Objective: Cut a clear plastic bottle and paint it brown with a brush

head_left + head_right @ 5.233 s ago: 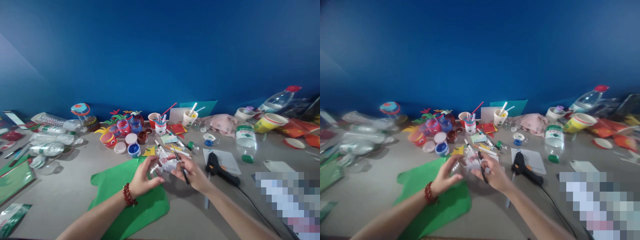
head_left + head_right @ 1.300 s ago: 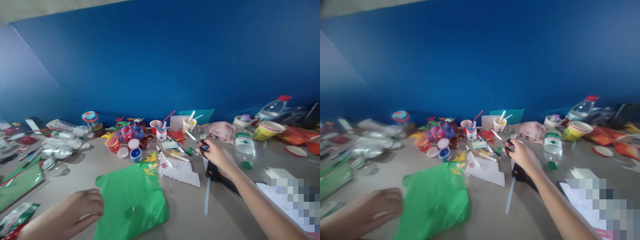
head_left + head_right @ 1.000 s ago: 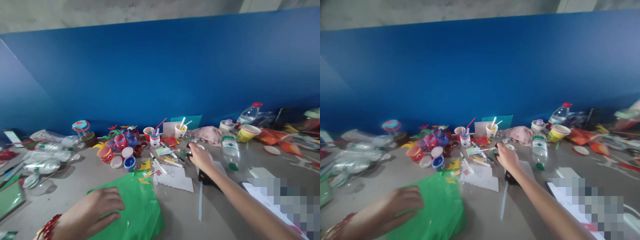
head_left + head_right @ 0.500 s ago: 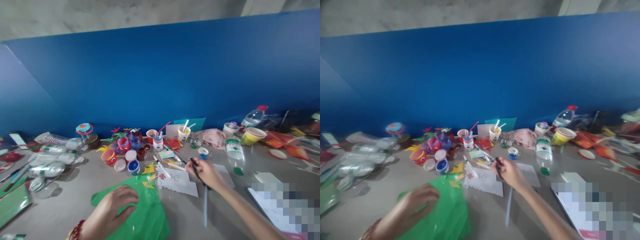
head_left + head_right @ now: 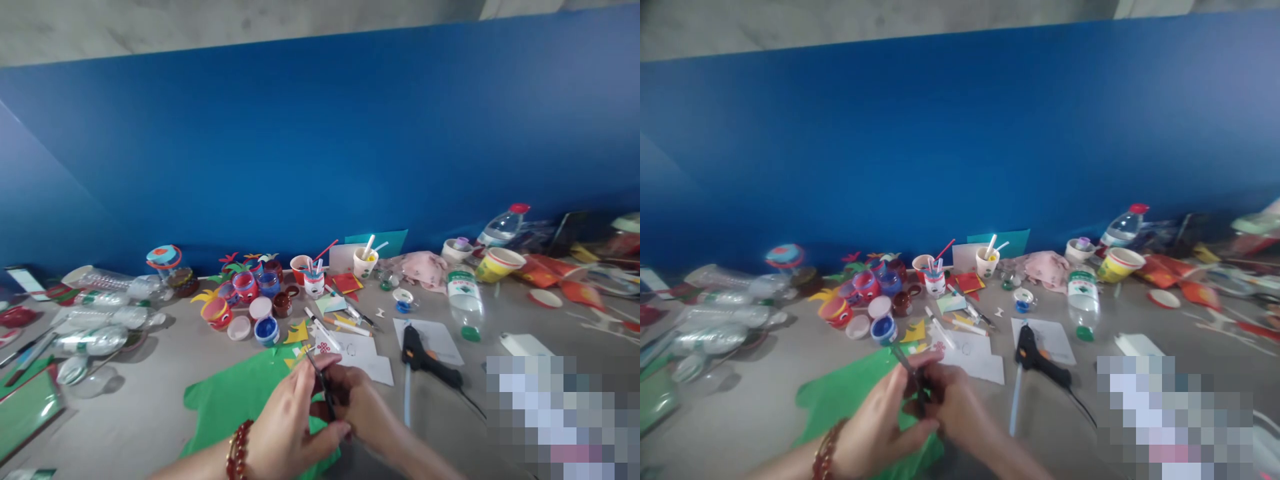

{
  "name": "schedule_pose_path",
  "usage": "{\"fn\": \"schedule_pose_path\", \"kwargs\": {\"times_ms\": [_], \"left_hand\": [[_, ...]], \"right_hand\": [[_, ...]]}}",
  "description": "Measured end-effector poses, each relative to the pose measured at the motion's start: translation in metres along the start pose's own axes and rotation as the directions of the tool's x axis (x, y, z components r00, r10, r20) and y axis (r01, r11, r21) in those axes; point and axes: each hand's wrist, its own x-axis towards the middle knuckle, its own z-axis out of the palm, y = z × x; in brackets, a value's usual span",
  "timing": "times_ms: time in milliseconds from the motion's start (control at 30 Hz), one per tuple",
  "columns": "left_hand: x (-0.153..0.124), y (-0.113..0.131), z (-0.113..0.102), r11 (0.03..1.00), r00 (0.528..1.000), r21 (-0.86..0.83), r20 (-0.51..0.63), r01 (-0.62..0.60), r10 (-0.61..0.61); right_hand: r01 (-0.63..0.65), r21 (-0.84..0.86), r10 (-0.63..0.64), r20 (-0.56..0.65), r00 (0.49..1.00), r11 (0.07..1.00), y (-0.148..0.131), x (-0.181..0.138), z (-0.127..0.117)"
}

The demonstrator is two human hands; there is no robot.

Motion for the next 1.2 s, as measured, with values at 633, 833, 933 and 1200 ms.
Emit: {"fn": "schedule_pose_path", "kwargs": {"times_ms": [633,833,933,1200], "left_hand": [[-0.007,-0.049,-0.036,0.934,0.994,0.355,-0.108,0.024,0.016],[-0.024,-0.07,-0.032,0.936,0.994,0.342,-0.099,0.079,-0.047],[-0.029,-0.075,-0.031,0.944,0.992,0.304,-0.058,0.125,-0.113],[-0.038,-0.09,-0.006,0.937,0.957,0.225,0.048,0.269,-0.286]], "right_hand": [[-0.386,-0.9,-0.138,-0.417,0.898,0.203,-0.012,0.034,-0.154],[-0.384,-0.922,-0.12,-0.388,0.914,0.058,0.009,0.065,-0.177],[-0.366,-0.93,-0.112,-0.368,0.923,0.035,0.018,0.074,-0.179],[-0.373,-0.925,-0.147,-0.379,0.914,0.067,0.015,0.073,-0.17]]}}
